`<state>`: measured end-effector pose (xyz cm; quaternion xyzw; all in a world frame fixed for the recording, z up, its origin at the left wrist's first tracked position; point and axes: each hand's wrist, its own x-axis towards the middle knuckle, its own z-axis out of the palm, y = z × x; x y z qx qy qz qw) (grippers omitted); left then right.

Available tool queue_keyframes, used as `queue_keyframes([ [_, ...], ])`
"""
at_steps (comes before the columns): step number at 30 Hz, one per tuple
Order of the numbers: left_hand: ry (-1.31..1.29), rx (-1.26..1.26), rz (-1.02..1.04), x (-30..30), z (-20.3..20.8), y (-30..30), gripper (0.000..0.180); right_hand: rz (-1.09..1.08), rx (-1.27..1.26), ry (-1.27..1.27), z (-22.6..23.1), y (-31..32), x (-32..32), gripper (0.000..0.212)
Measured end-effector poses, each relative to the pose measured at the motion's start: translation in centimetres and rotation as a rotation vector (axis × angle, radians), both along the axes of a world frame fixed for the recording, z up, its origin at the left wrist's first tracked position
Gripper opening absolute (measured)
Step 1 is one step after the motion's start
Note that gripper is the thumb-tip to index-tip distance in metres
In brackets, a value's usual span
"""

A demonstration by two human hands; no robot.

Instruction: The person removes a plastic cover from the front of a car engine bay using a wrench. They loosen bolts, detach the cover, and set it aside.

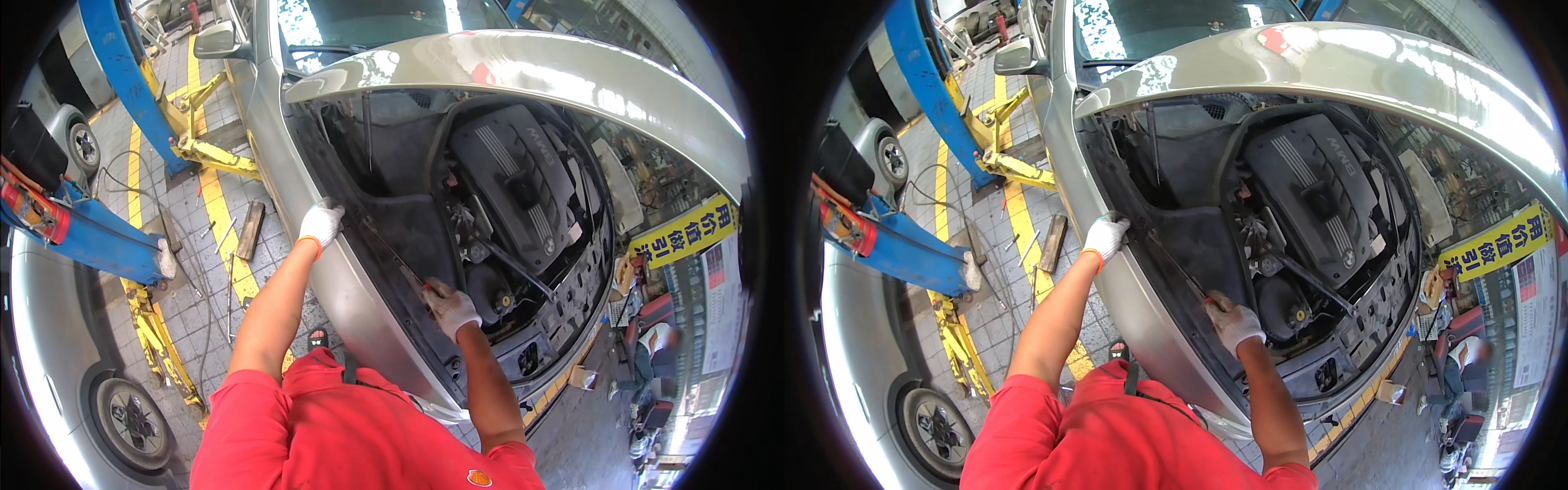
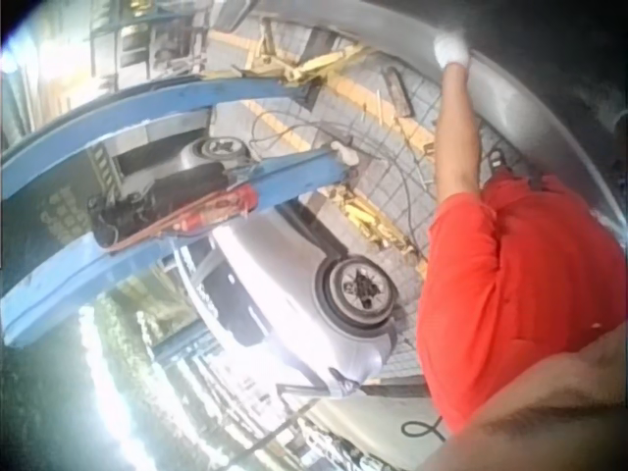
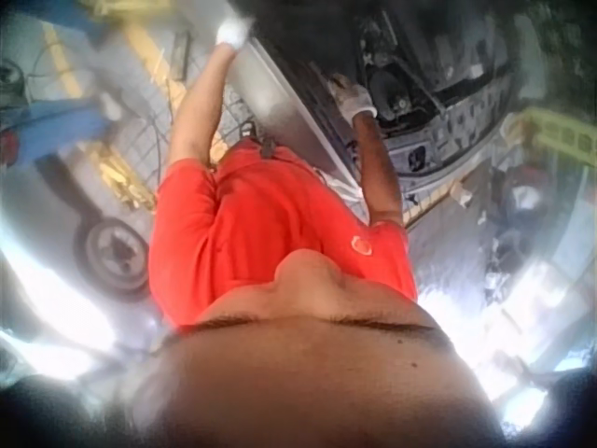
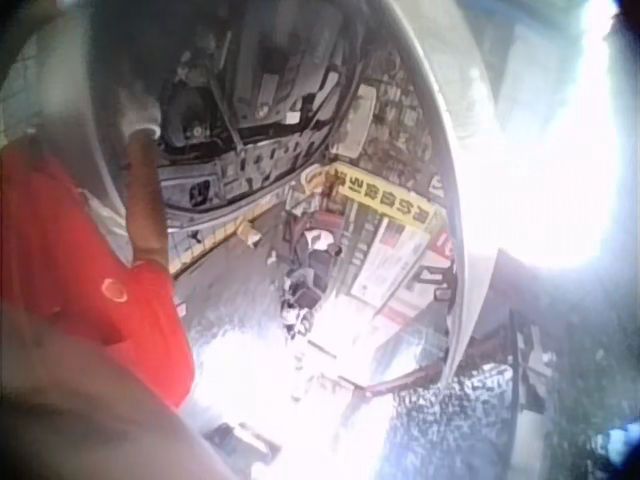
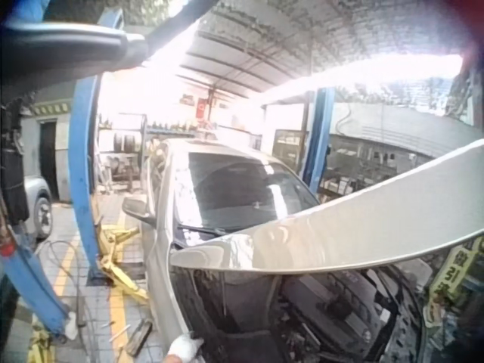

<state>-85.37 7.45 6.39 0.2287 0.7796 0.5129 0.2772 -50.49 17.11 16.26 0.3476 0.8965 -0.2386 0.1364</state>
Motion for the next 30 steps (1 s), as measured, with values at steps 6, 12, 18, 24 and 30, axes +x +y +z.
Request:
queue_keyframes([
  [6,0.628,-0.004,-0.061,0.4,-0.6,-1.7,0.032,0.257,0.242,-0.005,-1.2,1.5,-0.2,0.039],
  [12,0.861,-0.403,-0.311,3.2,2.3,2.8,0.021,-0.016,0.097,-0.081,1.5,-0.6,-2.7,0.04],
  [18,0.901,-0.692,-0.382,4.5,2.4,7.5,0.018,0.067,0.126,-0.093,-1.3,-0.6,0.4,0.038],
  [24,-0.36,0.093,-0.124,1.7,4.7,2.8,0.022,0.24,0.243,0.099,-6.1,0.1,3.0,0.033],
  [30,-1.172,0.723,0.062,1.8,1.4,-5.4,0.019,0.203,0.184,-0.089,-0.2,-1.6,-2.9,0.032],
])
